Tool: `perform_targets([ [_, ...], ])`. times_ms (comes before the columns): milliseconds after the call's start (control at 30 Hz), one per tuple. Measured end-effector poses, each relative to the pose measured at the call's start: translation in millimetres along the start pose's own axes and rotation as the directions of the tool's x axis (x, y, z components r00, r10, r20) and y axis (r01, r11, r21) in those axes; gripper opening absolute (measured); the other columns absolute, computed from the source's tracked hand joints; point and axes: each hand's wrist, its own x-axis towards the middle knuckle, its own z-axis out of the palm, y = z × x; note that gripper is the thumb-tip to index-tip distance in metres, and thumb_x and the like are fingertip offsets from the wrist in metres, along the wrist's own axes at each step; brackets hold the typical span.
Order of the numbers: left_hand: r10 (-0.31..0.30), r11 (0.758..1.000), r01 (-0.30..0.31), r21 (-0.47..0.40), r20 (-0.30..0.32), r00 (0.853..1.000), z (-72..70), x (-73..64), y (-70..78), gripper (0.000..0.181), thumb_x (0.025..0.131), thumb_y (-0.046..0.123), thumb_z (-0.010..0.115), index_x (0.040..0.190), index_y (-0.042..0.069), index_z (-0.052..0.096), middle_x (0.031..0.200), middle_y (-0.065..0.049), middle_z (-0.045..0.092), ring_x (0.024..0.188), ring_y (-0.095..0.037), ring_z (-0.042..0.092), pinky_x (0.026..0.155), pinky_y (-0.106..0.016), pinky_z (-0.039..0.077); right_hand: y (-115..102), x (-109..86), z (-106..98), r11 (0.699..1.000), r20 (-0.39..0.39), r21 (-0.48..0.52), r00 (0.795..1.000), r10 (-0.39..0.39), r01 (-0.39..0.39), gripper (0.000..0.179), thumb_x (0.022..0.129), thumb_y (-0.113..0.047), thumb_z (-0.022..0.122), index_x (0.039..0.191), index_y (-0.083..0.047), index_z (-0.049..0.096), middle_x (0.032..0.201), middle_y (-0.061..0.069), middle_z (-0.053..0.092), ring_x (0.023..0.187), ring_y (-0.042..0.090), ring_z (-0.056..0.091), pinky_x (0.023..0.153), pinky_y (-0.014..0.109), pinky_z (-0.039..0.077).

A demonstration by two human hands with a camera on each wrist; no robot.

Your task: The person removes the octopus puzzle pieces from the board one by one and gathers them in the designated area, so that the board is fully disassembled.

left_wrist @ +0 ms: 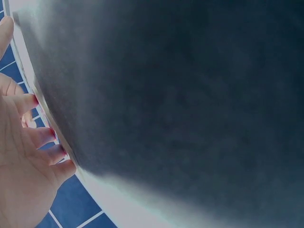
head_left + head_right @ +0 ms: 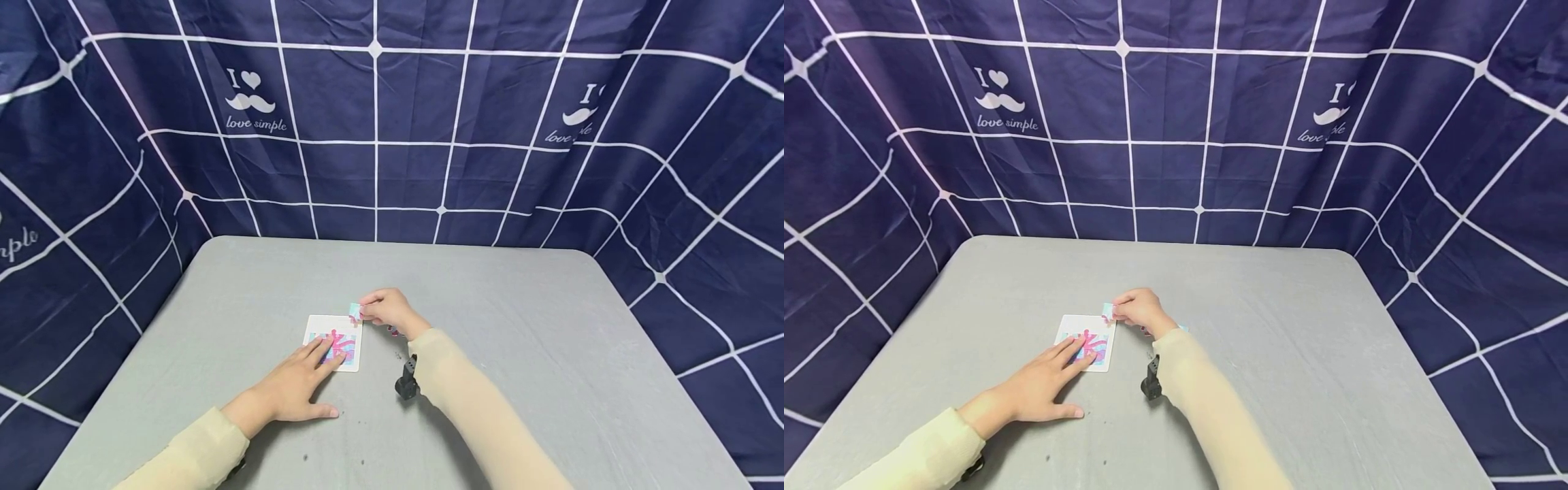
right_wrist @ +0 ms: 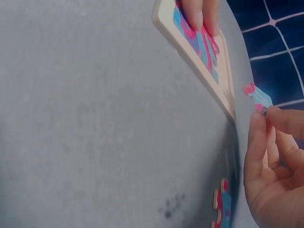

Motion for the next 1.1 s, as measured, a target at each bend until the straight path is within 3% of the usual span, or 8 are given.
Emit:
perform_targets([
  [467,-0.012,1.0,0.012,-0.015,0.014,1.0,-2.5,0.0,3.2,0.091,0.08,0.067,0.058,0.145,0.007,0.039,0.149,-0.026,0.027,0.136,-0.044,0.024,0.106,-0.054,0.028,3,-9.0,-25,0.997,0.073,-0.025,0.995,0.07,-0.068,0.017,0.086,-0.003,0.068,0.101,0.001,0.071,0.085,0.009,0.072,0.076,0.015,0.068,0.066,0.027,0.053],
  [1100,-0.039,0.999,0.039,0.01,0.038,0.999,-1.5,2.1,4.9,0.093,0.08,0.069,0.057,0.148,0.01,0.036,0.151,-0.023,0.025,0.138,-0.041,0.021,0.107,-0.052,0.026,7,-14.1,-29,0.988,0.079,-0.057,0.986,0.147,-0.142,0.01,0.081,0.002,0.071,0.092,0.002,0.072,0.073,0.009,0.07,0.06,0.011,0.063,0.058,0.022,0.051],
])
